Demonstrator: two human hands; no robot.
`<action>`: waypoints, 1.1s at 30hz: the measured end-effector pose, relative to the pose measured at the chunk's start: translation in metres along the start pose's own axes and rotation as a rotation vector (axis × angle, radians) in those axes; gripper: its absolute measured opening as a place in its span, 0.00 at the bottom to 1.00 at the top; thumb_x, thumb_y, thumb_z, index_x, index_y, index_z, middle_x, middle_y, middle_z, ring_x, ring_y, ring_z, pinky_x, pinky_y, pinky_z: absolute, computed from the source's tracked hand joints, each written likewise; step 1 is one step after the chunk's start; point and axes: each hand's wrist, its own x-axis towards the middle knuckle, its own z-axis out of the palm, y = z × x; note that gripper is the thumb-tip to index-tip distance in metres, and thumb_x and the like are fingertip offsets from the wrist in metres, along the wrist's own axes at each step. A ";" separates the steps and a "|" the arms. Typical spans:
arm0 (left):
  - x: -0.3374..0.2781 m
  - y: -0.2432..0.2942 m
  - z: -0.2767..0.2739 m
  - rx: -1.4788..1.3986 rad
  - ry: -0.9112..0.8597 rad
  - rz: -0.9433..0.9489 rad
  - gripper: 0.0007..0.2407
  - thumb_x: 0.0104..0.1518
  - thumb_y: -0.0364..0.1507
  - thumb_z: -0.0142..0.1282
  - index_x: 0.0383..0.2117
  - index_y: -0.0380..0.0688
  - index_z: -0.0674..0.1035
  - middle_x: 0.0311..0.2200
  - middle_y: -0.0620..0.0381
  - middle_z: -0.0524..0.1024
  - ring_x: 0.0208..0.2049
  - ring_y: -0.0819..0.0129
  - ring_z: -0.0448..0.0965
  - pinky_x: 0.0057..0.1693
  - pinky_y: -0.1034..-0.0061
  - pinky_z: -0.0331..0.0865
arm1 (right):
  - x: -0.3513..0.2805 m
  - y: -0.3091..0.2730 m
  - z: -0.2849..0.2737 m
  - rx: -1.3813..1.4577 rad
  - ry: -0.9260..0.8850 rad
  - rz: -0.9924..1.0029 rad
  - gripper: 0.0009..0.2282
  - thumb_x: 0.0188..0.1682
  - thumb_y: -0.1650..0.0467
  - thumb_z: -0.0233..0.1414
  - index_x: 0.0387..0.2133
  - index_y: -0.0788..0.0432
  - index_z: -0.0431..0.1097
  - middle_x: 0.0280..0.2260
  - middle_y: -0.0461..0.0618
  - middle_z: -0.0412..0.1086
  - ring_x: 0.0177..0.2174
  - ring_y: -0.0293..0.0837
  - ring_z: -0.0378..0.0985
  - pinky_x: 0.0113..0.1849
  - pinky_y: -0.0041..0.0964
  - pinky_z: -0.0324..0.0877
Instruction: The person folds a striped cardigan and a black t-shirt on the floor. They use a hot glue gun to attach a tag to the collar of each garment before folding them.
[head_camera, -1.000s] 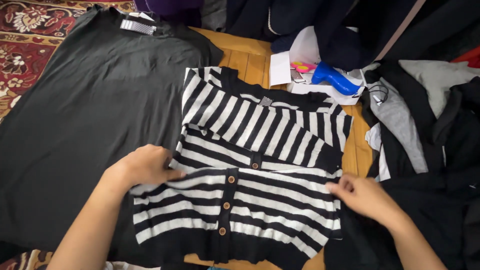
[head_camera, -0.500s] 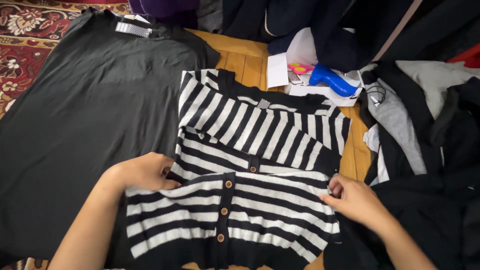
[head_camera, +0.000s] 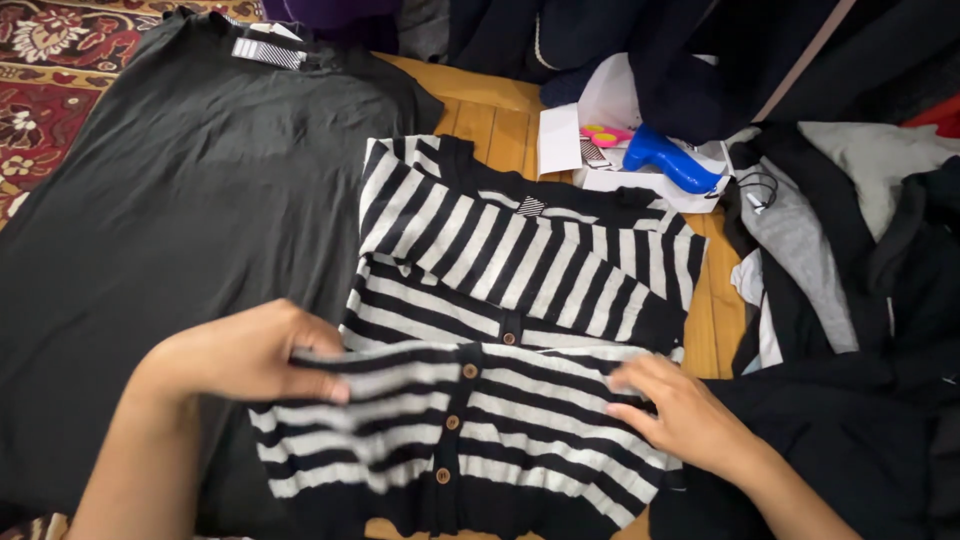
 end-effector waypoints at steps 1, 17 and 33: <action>-0.001 0.015 -0.001 0.000 -0.003 0.000 0.12 0.53 0.41 0.67 0.19 0.49 0.84 0.18 0.68 0.81 0.20 0.80 0.76 0.32 0.78 0.71 | 0.007 -0.012 -0.007 0.002 0.000 0.002 0.11 0.47 0.60 0.59 0.40 0.48 0.74 0.47 0.42 0.72 0.47 0.40 0.77 0.50 0.38 0.71; 0.002 0.008 -0.008 -0.030 0.254 -0.020 0.14 0.55 0.38 0.65 0.15 0.44 0.82 0.12 0.69 0.68 0.16 0.81 0.60 0.23 0.80 0.59 | 0.007 -0.009 0.005 -0.068 0.271 -0.213 0.08 0.49 0.74 0.52 0.41 0.58 0.74 0.41 0.48 0.75 0.42 0.46 0.77 0.45 0.41 0.70; 0.141 -0.110 -0.029 0.443 0.857 -0.605 0.37 0.42 0.54 0.70 0.58 0.55 0.67 0.54 0.53 0.68 0.50 0.45 0.78 0.48 0.48 0.77 | 0.076 0.058 -0.062 0.046 0.540 0.283 0.40 0.36 0.64 0.68 0.62 0.68 0.59 0.55 0.84 0.59 0.56 0.82 0.61 0.58 0.71 0.57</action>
